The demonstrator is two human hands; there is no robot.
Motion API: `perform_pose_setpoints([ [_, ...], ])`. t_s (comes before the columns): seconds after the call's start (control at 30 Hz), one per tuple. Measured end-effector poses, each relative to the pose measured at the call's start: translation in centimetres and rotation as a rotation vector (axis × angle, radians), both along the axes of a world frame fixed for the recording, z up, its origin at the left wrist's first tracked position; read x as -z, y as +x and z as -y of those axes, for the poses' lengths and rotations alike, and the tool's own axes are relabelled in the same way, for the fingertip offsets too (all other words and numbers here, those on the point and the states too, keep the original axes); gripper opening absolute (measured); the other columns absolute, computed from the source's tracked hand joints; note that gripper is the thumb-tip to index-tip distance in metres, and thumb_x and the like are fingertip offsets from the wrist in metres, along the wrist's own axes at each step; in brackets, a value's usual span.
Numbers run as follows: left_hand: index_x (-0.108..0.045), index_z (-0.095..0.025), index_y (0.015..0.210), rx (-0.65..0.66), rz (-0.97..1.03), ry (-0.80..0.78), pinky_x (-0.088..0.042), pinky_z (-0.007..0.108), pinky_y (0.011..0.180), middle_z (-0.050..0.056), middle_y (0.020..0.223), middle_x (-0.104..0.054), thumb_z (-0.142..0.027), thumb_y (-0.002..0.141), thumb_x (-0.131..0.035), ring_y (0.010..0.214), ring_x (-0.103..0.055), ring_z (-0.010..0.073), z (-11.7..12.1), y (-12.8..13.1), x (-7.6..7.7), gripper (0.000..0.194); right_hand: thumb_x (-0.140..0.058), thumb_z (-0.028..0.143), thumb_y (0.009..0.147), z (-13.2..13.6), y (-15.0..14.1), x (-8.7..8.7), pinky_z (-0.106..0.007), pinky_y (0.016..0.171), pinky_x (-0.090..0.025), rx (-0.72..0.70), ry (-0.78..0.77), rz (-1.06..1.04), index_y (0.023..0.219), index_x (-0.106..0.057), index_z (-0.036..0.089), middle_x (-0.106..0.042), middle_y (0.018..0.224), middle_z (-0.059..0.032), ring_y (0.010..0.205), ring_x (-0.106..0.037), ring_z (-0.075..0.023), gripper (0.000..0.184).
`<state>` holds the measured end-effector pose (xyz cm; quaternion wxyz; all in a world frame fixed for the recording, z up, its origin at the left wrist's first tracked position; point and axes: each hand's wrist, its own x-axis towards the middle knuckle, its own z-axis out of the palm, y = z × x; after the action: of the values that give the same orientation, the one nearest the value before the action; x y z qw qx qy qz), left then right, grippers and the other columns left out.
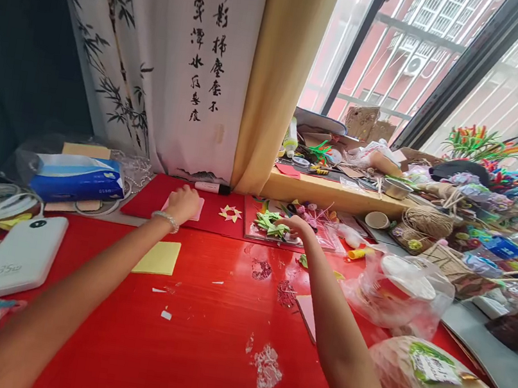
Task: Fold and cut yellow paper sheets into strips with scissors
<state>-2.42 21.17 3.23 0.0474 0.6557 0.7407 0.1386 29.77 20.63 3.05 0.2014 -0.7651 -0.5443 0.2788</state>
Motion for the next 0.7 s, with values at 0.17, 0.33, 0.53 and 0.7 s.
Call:
perform_pose_setpoints([
  [0.17, -0.053, -0.015, 0.119, 0.172, -0.006, -0.069, -0.050, 0.042, 0.084, 0.010, 0.119, -0.056, -0.034, 0.088, -0.055, 0.101, -0.058, 0.0213, -2.2, 5.5, 2.2, 0.036, -0.055, 0.034, 0.089, -1.6, -1.0, -0.5, -0.041, 0.084, -0.051, -0.022, -0.192, 0.017, 0.117, -0.055, 0.015, -0.057, 0.117, -0.0078, 0.100, -0.059, -0.0213, 0.033],
  [0.33, -0.053, -0.015, 0.119, 0.159, 0.033, -0.119, -0.050, 0.042, 0.084, 0.010, 0.119, -0.056, -0.033, 0.088, -0.056, 0.102, -0.058, 0.0216, -5.0, 7.1, 3.2, 0.036, -0.055, 0.033, 0.089, -2.9, -2.0, 0.3, -0.038, 0.079, -0.052, -0.012, -0.239, 0.018, 0.112, -0.057, 0.015, -0.059, 0.111, -0.0080, 0.094, -0.060, -0.0182, 0.029],
  [0.53, -0.054, -0.016, 0.119, 0.222, 0.106, -0.261, -0.050, 0.040, 0.084, 0.009, 0.118, -0.056, -0.033, 0.087, -0.058, 0.103, -0.058, 0.0220, -7.0, 6.3, 2.9, 0.036, -0.080, 0.023, 0.064, -4.5, -2.8, 1.1, -0.030, 0.060, -0.049, -0.033, -0.123, 0.003, 0.074, -0.064, 0.012, -0.062, 0.080, -0.0087, 0.081, -0.063, -0.0243, 0.022],
  [0.7, -0.055, -0.014, 0.117, 0.250, 0.207, -0.388, -0.051, 0.040, 0.083, 0.010, 0.118, -0.056, -0.033, 0.087, -0.057, 0.101, -0.058, 0.0222, -6.8, 5.4, 2.7, 0.036, -0.066, 0.029, 0.081, -4.1, -3.4, 1.1, -0.034, 0.071, -0.053, -0.050, -0.119, -0.067, 0.096, -0.062, 0.012, -0.063, 0.097, -0.0082, 0.087, -0.062, -0.0196, 0.023],
])
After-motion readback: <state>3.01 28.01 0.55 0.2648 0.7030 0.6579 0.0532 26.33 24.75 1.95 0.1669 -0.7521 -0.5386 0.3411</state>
